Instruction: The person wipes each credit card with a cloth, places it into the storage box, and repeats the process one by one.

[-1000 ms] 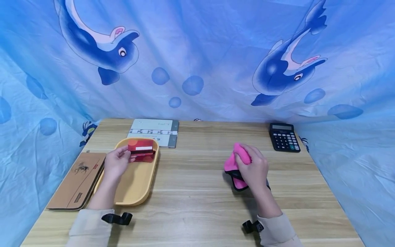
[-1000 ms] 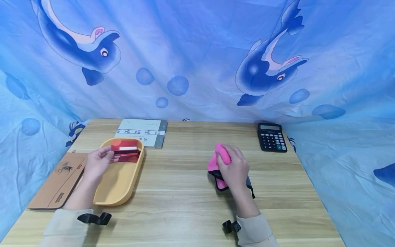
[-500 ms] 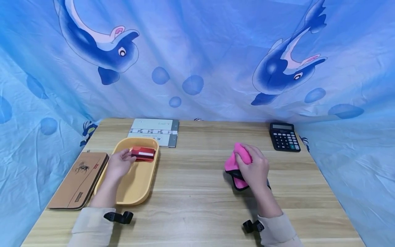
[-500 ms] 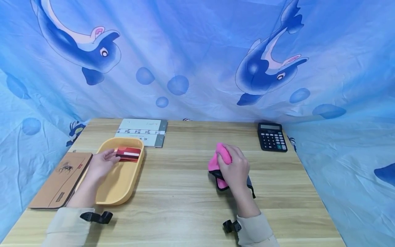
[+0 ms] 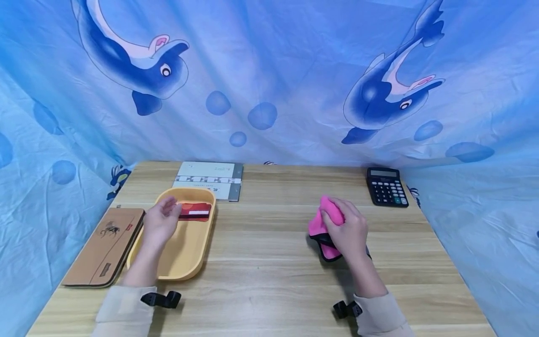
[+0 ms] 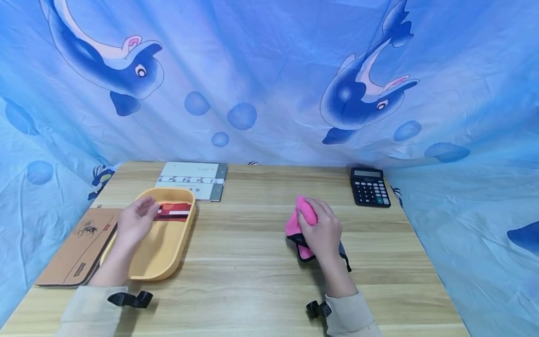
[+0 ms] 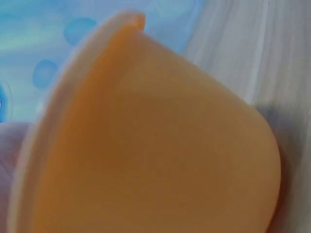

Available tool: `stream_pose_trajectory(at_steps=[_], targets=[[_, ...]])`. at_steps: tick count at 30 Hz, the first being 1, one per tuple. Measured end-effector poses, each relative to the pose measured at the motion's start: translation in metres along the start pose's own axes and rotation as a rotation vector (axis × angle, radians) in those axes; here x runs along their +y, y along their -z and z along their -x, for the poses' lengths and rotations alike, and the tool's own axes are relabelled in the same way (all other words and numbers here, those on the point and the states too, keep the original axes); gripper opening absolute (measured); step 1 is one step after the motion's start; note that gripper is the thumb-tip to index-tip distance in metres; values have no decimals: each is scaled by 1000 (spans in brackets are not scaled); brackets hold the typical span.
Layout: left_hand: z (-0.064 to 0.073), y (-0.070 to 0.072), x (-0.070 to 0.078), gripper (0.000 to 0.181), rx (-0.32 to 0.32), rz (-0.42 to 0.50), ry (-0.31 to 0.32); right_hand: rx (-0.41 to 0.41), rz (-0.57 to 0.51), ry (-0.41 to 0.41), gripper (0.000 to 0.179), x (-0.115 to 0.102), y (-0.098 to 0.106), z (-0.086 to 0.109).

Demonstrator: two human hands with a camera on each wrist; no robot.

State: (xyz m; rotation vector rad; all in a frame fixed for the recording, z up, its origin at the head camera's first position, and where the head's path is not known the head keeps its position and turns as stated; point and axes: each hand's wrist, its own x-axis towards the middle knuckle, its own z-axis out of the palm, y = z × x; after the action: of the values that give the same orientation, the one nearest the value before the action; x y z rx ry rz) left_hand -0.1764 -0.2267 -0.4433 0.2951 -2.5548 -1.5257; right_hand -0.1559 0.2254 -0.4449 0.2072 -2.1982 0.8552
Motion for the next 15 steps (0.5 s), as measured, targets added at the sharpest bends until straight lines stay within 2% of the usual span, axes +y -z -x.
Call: stream_pose_trajectory(at_steps=[4, 6, 11, 15], targets=[[6, -8, 15, 42, 105, -11, -158, -49, 22, -28, 42, 6, 5, -1], [9, -14, 23, 39, 122, -28, -235, -75, 32, -51, 44, 9, 7, -1], [16, -28, 39, 38, 112, -132, -428, -140, 70, -110, 47, 23, 14, -5], [18, -42, 46, 39, 68, -189, -522, -191, 125, -170, 50, 35, 20, -7]])
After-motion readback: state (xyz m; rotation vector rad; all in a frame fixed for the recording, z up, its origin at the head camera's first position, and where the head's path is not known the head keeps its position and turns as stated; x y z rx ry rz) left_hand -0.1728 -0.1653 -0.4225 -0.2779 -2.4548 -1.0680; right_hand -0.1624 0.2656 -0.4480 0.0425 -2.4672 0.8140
